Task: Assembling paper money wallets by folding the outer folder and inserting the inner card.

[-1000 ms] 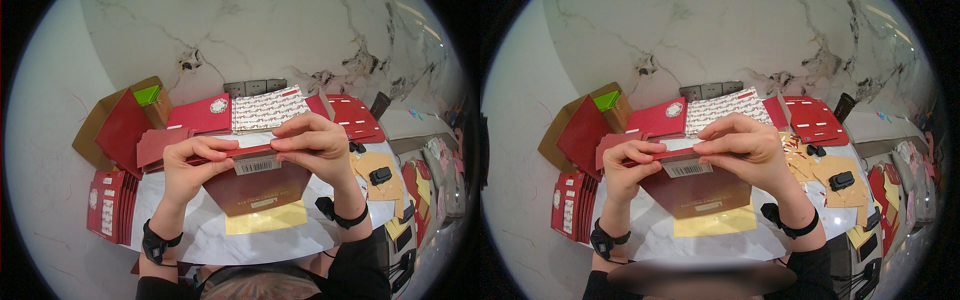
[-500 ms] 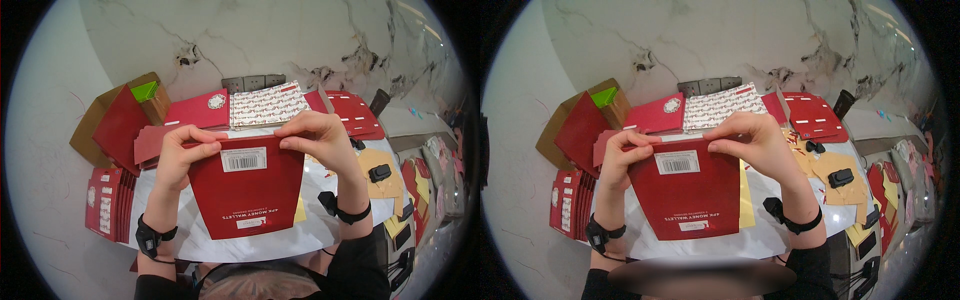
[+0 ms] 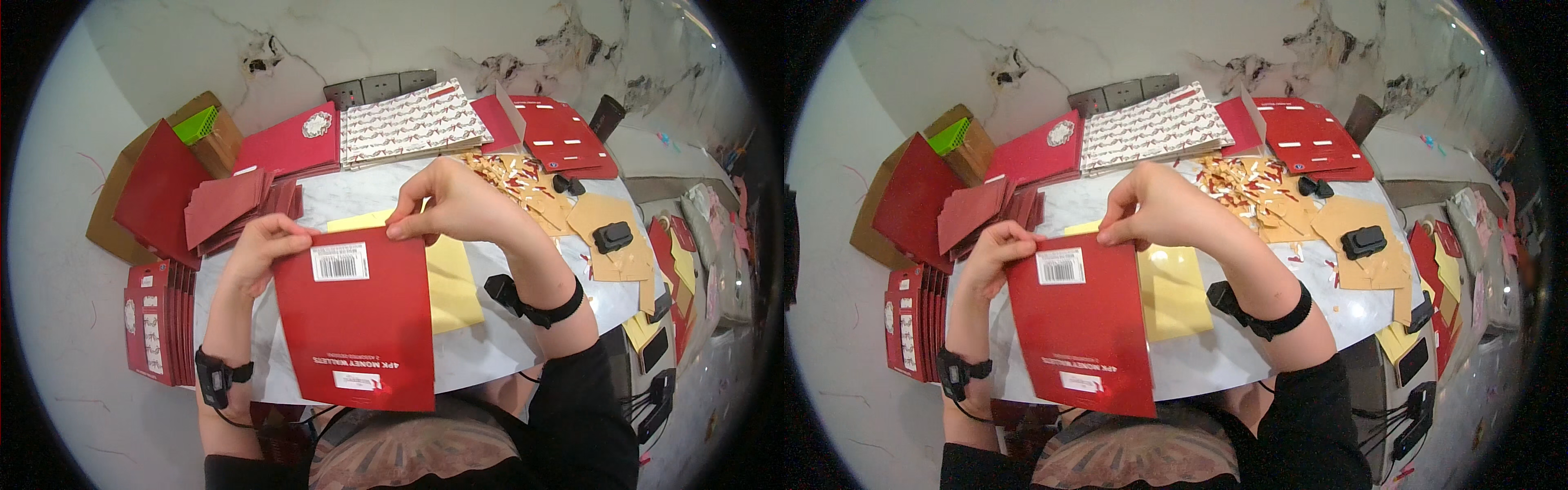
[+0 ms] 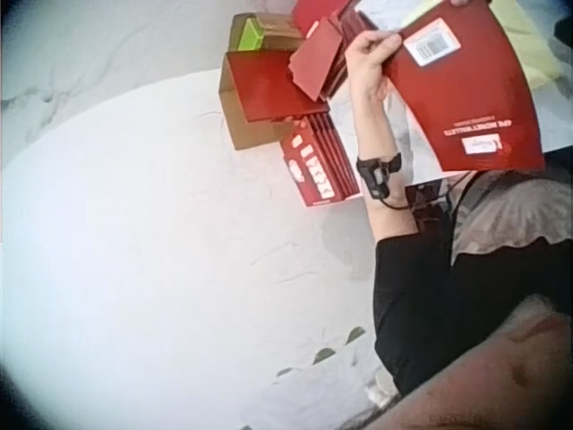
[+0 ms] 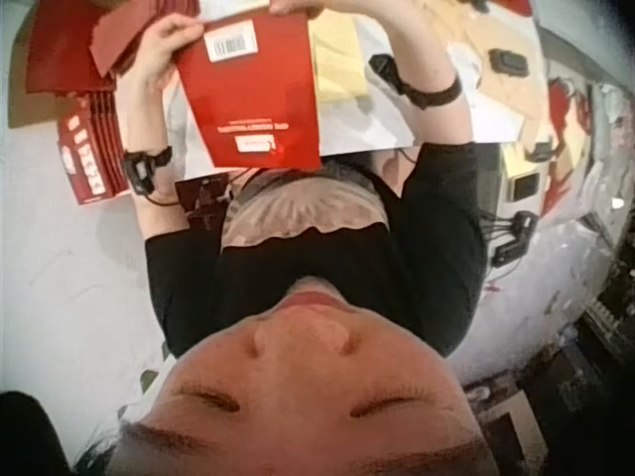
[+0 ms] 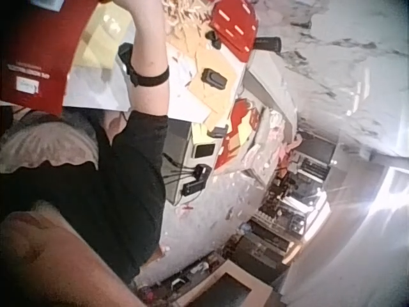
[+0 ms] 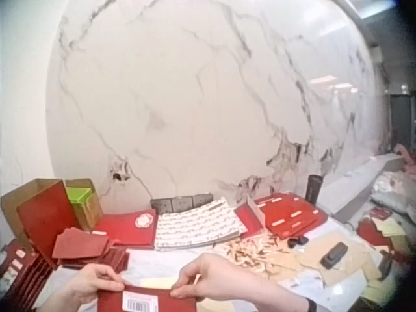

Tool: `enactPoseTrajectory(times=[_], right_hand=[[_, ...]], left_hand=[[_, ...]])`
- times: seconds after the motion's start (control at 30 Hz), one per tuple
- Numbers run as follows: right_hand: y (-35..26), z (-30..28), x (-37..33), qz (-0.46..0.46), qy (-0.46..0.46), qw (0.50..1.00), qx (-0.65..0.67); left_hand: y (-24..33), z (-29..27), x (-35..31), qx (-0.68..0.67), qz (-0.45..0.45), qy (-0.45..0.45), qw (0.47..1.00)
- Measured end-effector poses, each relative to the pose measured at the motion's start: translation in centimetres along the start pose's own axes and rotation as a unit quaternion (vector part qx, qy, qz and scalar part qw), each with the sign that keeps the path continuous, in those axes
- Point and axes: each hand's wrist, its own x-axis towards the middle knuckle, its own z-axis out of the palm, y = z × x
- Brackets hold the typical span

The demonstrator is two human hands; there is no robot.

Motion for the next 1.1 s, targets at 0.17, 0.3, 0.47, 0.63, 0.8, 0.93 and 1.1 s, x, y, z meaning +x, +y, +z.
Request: enactPoseTrajectory(times=[0.17, 0.3, 0.47, 0.63, 0.8, 0.93, 1.1], right_hand=[[1.1, 0.8, 0.4, 0.073, -0.171, 0.981, -0.052], [2.4, 1.2, 1.0, 0.089, -0.191, 0.966, -0.149], [3.3, 1.2, 1.9, 0.090, -0.209, 0.952, -0.202], [5.2, 0.2, 2.0, 0.084, -0.170, 0.942, -0.275], [6.5, -2.6, 0.9, 0.076, -0.090, 0.921, -0.371], [5.8, -4.8, 0.6, 0.173, -0.037, 0.892, -0.416], [5.4, -7.2, -0.5, 0.176, 0.010, 0.903, -0.392]], left_hand=[[-3.6, 0.7, -1.4, 0.050, -0.028, -0.012, 0.998], [-5.1, 2.1, -1.7, 0.071, 0.002, -0.023, 0.997], [-6.6, 2.5, -1.6, 0.098, 0.010, -0.006, 0.995], [-7.4, 2.2, -1.6, 0.153, 0.016, -0.006, 0.988], [-7.5, 2.3, -1.5, 0.186, 0.067, -0.025, 0.980], [-7.3, 2.2, -1.6, 0.188, 0.048, -0.027, 0.981], [-7.2, 2.5, -1.6, 0.220, 0.102, -0.011, 0.970]])
